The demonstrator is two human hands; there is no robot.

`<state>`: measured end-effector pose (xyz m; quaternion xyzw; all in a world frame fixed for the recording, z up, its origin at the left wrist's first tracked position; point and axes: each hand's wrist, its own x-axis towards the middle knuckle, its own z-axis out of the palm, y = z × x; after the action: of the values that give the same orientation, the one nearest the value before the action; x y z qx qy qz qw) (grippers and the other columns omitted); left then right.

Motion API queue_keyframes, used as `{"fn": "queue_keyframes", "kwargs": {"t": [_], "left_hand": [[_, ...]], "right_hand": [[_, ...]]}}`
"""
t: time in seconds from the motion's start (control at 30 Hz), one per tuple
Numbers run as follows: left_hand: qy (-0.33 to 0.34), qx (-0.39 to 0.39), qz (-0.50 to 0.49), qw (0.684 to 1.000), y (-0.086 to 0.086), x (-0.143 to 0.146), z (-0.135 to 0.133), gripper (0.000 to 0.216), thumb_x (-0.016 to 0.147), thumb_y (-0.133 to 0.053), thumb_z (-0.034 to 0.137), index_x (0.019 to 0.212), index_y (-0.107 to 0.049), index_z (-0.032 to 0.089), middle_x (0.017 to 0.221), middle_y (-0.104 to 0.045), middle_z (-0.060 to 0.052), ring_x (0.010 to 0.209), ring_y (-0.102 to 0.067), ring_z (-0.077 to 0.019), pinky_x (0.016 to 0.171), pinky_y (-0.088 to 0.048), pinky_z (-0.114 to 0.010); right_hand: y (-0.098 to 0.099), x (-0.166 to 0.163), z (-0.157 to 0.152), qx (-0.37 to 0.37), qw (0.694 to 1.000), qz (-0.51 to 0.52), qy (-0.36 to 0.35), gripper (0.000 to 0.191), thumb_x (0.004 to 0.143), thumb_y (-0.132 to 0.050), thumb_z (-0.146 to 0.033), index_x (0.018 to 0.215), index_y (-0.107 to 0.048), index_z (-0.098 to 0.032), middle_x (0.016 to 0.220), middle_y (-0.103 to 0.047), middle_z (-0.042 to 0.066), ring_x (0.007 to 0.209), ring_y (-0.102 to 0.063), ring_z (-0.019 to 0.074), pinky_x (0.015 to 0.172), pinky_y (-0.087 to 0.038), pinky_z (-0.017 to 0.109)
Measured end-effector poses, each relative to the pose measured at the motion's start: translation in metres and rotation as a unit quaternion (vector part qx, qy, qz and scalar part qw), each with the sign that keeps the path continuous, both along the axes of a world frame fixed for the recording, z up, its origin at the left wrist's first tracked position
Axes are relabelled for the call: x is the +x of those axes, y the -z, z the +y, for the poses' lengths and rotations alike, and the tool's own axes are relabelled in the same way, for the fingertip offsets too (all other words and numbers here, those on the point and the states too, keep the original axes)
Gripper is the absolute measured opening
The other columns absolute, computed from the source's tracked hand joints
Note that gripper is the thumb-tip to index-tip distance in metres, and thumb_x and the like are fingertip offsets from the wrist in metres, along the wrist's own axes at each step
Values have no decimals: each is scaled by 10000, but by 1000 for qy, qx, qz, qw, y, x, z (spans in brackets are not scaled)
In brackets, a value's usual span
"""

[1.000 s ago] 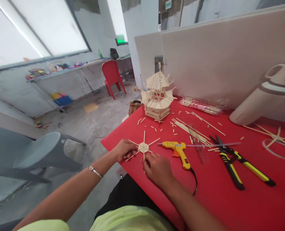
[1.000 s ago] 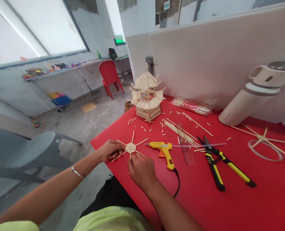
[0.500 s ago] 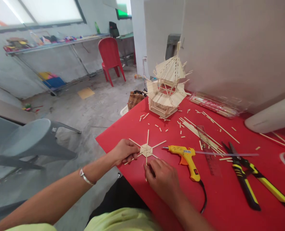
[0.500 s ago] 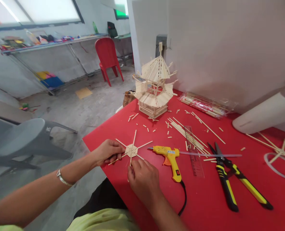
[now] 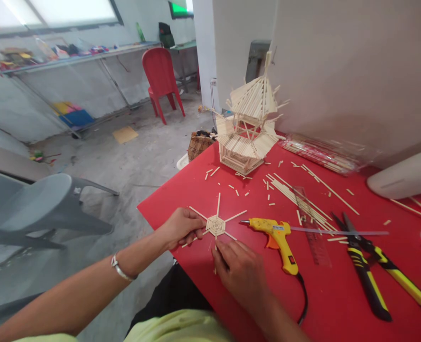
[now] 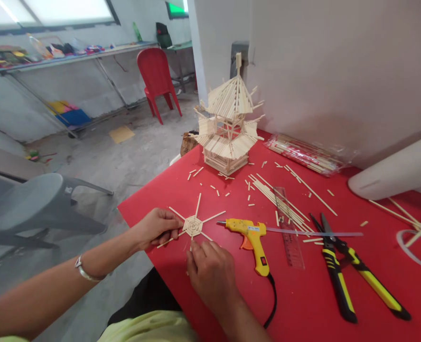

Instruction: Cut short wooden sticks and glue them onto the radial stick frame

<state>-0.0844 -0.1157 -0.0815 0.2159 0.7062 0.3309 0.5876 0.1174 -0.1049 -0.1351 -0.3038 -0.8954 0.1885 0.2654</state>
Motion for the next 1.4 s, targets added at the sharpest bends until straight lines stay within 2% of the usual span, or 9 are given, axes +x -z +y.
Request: {"fn": "queue_keyframes", "kwargs": {"t": [0.3, 0.63, 1.4], "left_hand": [[4, 2, 5, 1000, 0, 1, 0, 233, 699, -678, 287, 552, -579, 137, 446, -606, 1, 247, -394, -45, 265, -165, -174], [4, 5, 13, 1000, -3, 3, -1, 219, 698, -664, 280, 555, -583, 136, 447, -604, 7, 249, -402, -48, 265, -169, -170], [8, 24, 24, 999, 2, 4, -2, 210, 686, -659, 286, 556, -587, 138, 450, -607, 6, 247, -412, -51, 262, -181, -166]], "right_hand": [[-1, 0, 0, 14, 1000, 11, -2, 183, 953, -497, -243, 949, -677, -210, 677, -612, 25, 652, -561, 165, 628, -356, 309], [-1, 0, 0, 26, 999, 22, -2, 180, 947, -513, -242, 960, -688, -204, 673, -601, 12, 642, -558, 159, 623, -345, 298], [2, -2, 1, 50, 998, 44, -1, 137, 915, -544, -204, 902, -681, -206, 665, -615, 10, 635, -556, 157, 626, -338, 302]]}}
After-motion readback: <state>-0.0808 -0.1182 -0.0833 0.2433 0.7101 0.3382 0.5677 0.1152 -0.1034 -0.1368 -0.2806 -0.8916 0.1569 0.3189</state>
